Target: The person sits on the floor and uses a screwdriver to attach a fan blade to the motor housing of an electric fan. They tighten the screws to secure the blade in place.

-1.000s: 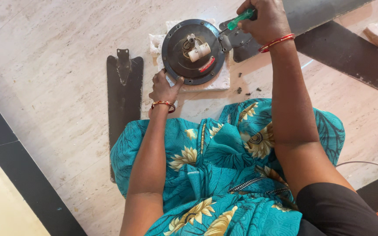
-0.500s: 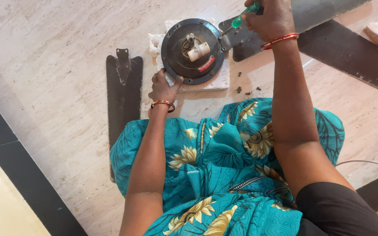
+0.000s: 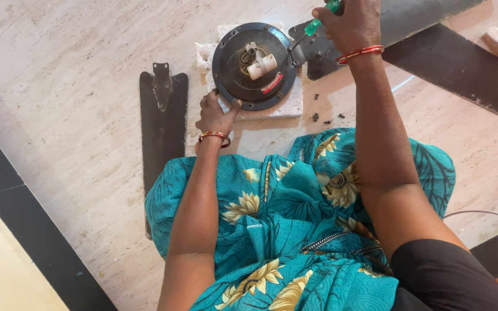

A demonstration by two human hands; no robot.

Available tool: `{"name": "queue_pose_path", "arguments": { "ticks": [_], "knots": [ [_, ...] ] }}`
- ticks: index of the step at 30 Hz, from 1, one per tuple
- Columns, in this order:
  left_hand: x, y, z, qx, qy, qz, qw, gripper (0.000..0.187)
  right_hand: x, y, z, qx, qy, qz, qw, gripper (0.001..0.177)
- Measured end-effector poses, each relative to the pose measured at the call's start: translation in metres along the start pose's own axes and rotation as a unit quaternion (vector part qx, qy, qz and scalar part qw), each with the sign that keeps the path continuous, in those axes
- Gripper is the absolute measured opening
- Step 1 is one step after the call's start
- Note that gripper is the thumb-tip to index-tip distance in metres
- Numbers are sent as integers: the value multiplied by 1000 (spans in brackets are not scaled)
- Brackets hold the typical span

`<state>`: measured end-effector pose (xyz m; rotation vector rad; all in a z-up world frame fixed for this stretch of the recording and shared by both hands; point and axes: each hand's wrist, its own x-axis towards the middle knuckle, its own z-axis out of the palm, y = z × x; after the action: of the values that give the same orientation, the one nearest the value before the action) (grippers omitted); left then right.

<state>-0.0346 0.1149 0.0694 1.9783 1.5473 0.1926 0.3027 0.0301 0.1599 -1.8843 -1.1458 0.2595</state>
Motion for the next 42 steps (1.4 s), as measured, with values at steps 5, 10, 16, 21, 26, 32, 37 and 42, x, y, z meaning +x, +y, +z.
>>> {"name": "queue_pose_path", "arguments": {
  "ticks": [5, 10, 16, 21, 26, 32, 37, 42],
  "knots": [
    [0, 2, -3, 17, -26, -24, 999, 81, -1, 0, 3, -8, 9, -10, 1000, 29],
    [0, 3, -3, 30, -28, -33, 999, 83, -1, 2, 6, -68, 53, -81, 993, 28],
    [0, 1, -1, 29, -27, -33, 999, 82, 1, -5, 20, -183, 48, -93, 978, 36],
    [2, -3, 2, -6, 4, 12, 1000, 81, -3, -22, 21, -127, 62, -184, 973, 27],
    [2, -6, 4, -8, -2, 9, 1000, 81, -1, -31, 5, -101, -33, -220, 970, 27],
    [1, -7, 4, -8, 2, 17, 1000, 81, -2, -25, -7, -91, -85, -248, 961, 23],
    [1, -3, 2, -9, -3, 11, 1000, 83, -5, -19, 11, -219, -13, -202, 954, 29],
    [-2, 1, -1, -4, -5, 5, 1000, 82, -3, -16, 36, -222, 31, -145, 964, 40]
  ]
}}
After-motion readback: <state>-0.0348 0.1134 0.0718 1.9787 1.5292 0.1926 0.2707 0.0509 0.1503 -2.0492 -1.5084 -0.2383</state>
